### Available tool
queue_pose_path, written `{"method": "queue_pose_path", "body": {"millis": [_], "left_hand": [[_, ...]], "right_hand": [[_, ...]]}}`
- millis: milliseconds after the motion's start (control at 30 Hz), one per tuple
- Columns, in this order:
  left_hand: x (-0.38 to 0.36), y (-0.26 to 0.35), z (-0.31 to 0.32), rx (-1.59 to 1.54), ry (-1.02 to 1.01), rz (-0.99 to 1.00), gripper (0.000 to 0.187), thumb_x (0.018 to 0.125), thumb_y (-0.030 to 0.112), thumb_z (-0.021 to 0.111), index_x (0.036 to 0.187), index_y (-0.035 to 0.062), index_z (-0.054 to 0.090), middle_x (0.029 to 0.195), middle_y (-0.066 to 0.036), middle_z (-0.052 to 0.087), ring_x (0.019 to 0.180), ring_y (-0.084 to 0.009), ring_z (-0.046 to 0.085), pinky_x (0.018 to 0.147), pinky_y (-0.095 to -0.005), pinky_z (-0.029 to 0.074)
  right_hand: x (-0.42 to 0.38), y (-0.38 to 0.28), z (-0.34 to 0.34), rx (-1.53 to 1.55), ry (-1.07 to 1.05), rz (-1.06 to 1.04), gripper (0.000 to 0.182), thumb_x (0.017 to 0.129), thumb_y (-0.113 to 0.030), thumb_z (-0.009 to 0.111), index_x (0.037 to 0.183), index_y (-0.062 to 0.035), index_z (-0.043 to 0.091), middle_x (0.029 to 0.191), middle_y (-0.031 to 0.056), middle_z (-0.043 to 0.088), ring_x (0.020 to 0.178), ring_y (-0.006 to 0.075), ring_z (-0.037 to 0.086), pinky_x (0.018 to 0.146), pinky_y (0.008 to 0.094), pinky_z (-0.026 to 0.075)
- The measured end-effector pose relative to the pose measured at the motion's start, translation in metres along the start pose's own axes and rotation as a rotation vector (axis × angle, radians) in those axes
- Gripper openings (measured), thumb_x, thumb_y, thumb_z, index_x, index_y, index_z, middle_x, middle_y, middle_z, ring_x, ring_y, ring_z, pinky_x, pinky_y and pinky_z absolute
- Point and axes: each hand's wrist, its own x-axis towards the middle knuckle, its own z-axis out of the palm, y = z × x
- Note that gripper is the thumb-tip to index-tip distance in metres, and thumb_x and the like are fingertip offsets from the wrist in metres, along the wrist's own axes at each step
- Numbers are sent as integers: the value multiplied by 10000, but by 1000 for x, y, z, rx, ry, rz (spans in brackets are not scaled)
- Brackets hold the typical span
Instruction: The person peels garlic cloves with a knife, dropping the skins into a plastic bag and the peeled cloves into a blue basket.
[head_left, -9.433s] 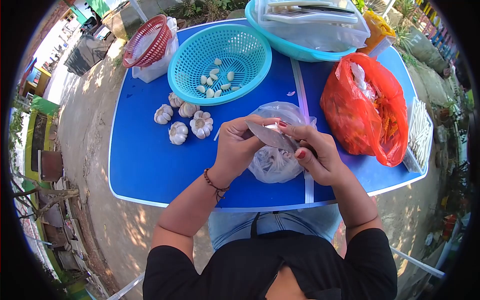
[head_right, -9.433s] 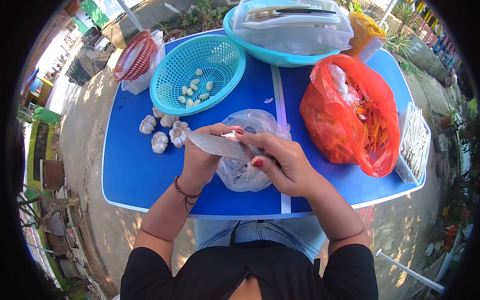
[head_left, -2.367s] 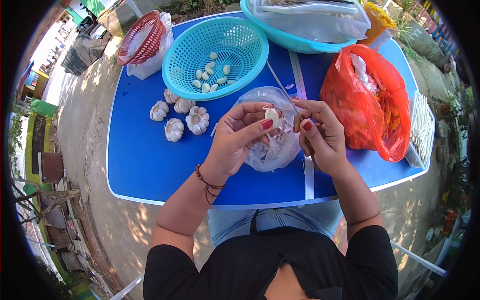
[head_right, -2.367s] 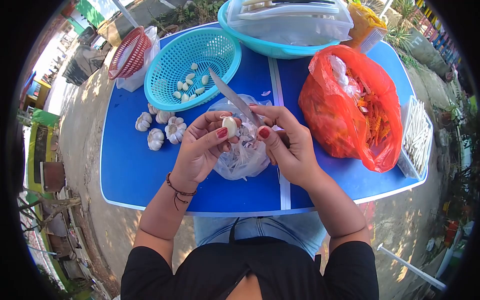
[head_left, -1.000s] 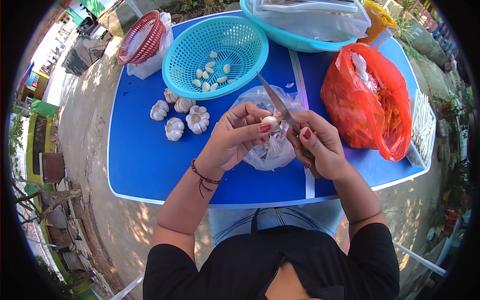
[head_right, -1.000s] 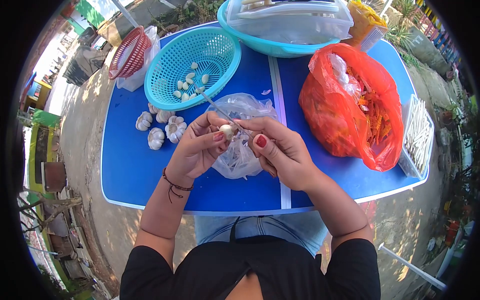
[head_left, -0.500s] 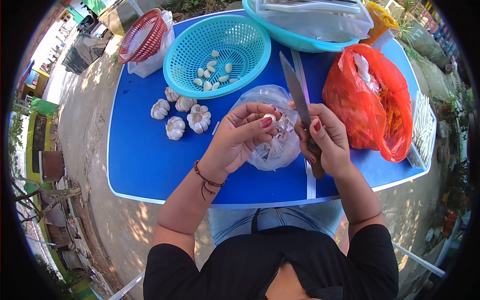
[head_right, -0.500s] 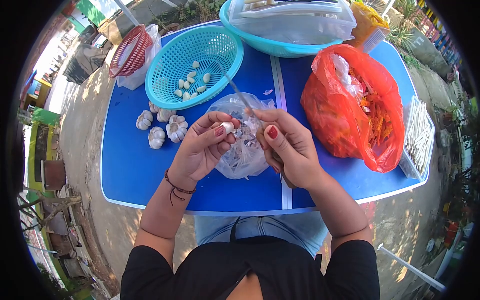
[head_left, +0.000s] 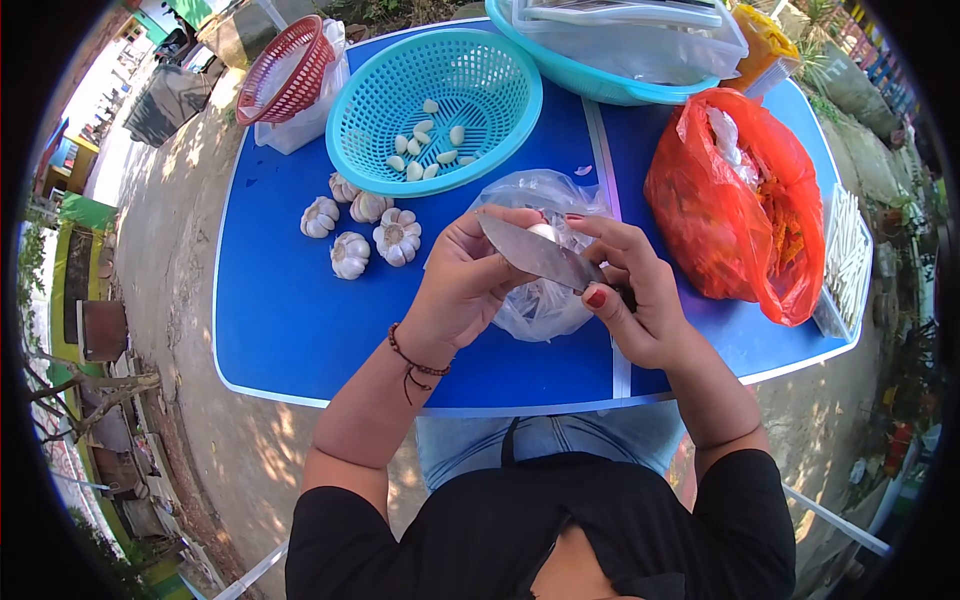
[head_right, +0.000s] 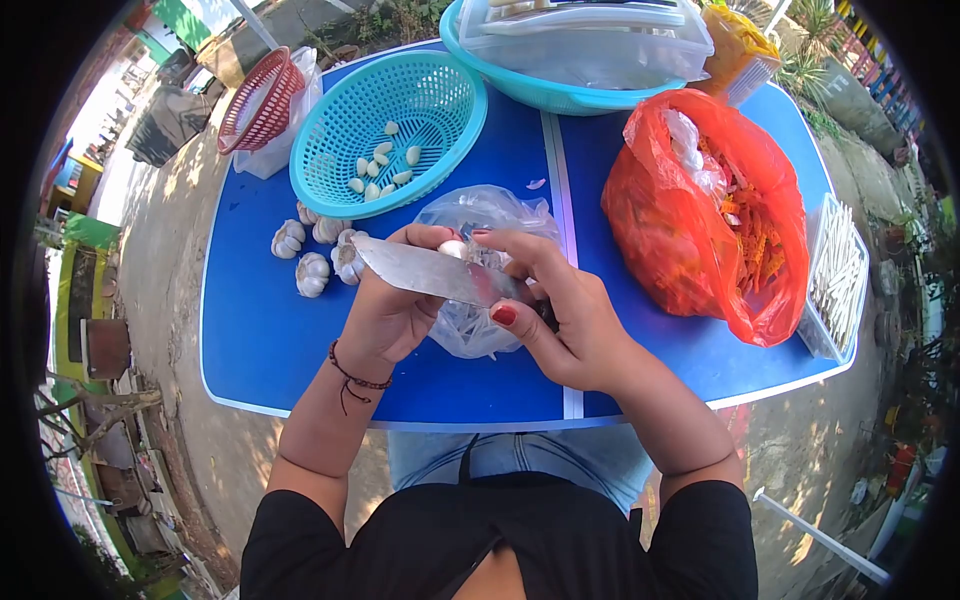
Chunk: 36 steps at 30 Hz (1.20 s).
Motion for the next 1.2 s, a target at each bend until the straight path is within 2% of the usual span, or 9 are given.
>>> {"method": "queue_pose_path", "body": {"millis": [133,433,533,633,767,833,933,1100,1200], "left_hand": [[0,-3,-3,-50,-42,8,246,838,4,639,1078,15,586,1081,-148,609,982,-218,641,856,-347,554],[0,-5,-3,-60,14,-35,232,829,-19,633,1058,7,603,1041,-152,631,945,-224,657,800,-326,576],[0,-5,-2,-38,48,-53,226,826,-19,640,1048,-3,607,1034,-150,638,938,-224,660,793,-315,578],[-1,-2,2,9,7,-75,215,823,0,659,1031,-13,607,1037,-154,639,939,-221,661,789,-314,579],[3,-5,1,12,-35,-53,208,834,52,676,1021,7,595,1045,-114,638,936,-161,642,821,-277,544],[4,-4,4,16,-30,-35,218,849,56,657,1046,20,571,1042,-101,634,938,-141,634,823,-250,529],[5,1,5,27,-24,-70,231,870,54,620,1082,35,529,1033,-97,625,944,-133,631,811,-217,523],[5,3,4,22,-33,-107,219,856,64,633,1046,37,526,1014,-96,613,962,-172,642,780,-211,558],[5,3,3,17,-41,-94,248,837,81,678,1054,35,567,1040,-125,635,945,-174,651,794,-252,551]], "right_hand": [[0,6,-3,-87,-52,-110,452,889,-193,587,1295,-31,475,1123,123,612,667,183,566,608,273,470],[1,-3,-3,-266,-53,-98,388,869,-108,591,1246,-30,544,829,117,583,631,198,553,591,275,451],[0,-1,0,-292,-19,-123,412,842,-71,609,1246,-28,545,819,124,572,635,202,555,573,263,444],[1,5,0,-224,17,-108,370,884,-96,577,1245,-20,544,835,92,584,656,172,563,551,267,445],[-3,5,-2,325,-24,197,347,965,-188,478,1270,-27,518,824,51,566,547,73,489,472,205,384],[-5,9,-5,447,-38,243,363,992,-238,427,1284,-35,501,816,41,549,492,26,434,442,164,340],[-5,10,-3,573,-55,216,369,998,-249,412,1298,-47,481,792,57,530,430,2,377,416,133,287],[-4,11,-3,573,-26,227,369,998,-245,411,1294,-34,477,789,63,528,427,14,389,415,142,300],[-1,11,-8,534,73,195,381,1000,-251,404,1289,-14,476,782,63,527,427,18,392,415,145,303]]}}
